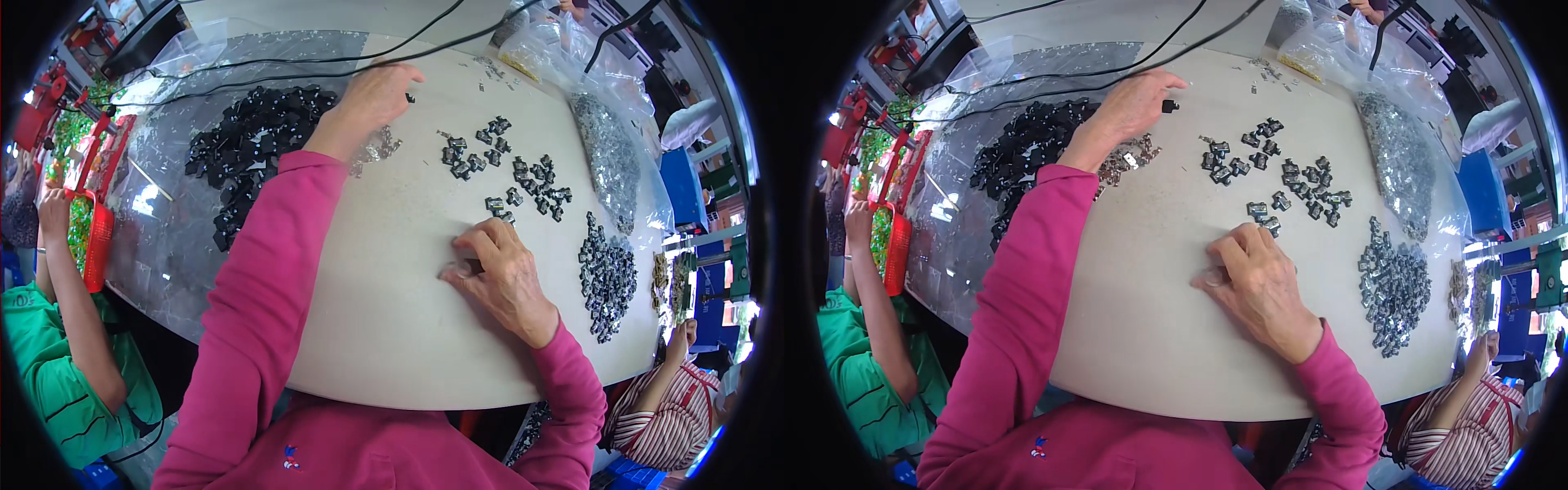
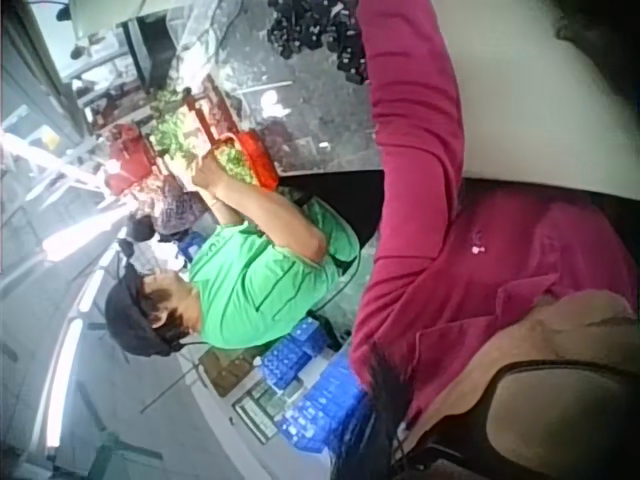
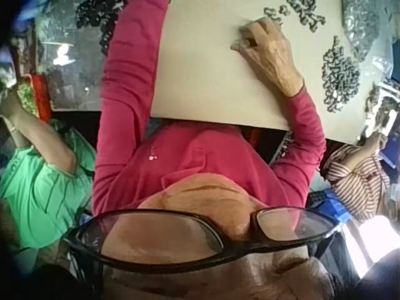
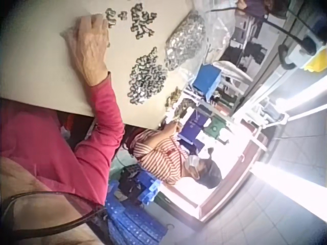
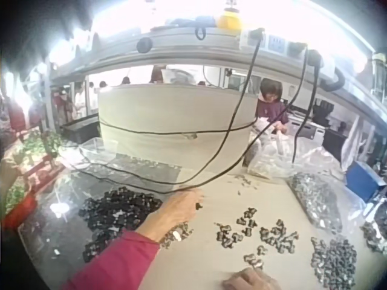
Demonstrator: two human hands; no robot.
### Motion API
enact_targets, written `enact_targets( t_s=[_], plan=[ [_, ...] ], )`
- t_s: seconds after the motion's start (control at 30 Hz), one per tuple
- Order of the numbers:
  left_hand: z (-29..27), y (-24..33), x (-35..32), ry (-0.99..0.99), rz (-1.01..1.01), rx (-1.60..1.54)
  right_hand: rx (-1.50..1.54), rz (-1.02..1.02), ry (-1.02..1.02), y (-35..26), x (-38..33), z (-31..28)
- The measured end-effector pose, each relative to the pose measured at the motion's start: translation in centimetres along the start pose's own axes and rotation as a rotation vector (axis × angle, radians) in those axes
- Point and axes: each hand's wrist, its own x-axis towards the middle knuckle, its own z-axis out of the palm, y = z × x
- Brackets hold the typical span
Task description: The person assembles small components by attaching metal clips to plastic pieces by hand and pressing them with a handheld punch tool.
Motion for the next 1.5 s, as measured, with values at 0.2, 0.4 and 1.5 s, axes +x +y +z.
enact_targets(
  t_s=[0.2,0.4,1.5],
  plan=[
    [0.6,0.1,-0.9,-0.089,0.009,0.131,0.320,-0.140,-0.184,2.5,2.4,-3.1],
    [0.2,1.4,0.0,-0.144,-0.036,-0.057,0.269,0.283,0.153,7.5,9.9,-0.3],
    [-2.8,7.3,-6.0,-0.234,-0.752,-1.651,-0.538,0.312,0.206,11.1,7.2,1.3]
  ],
)
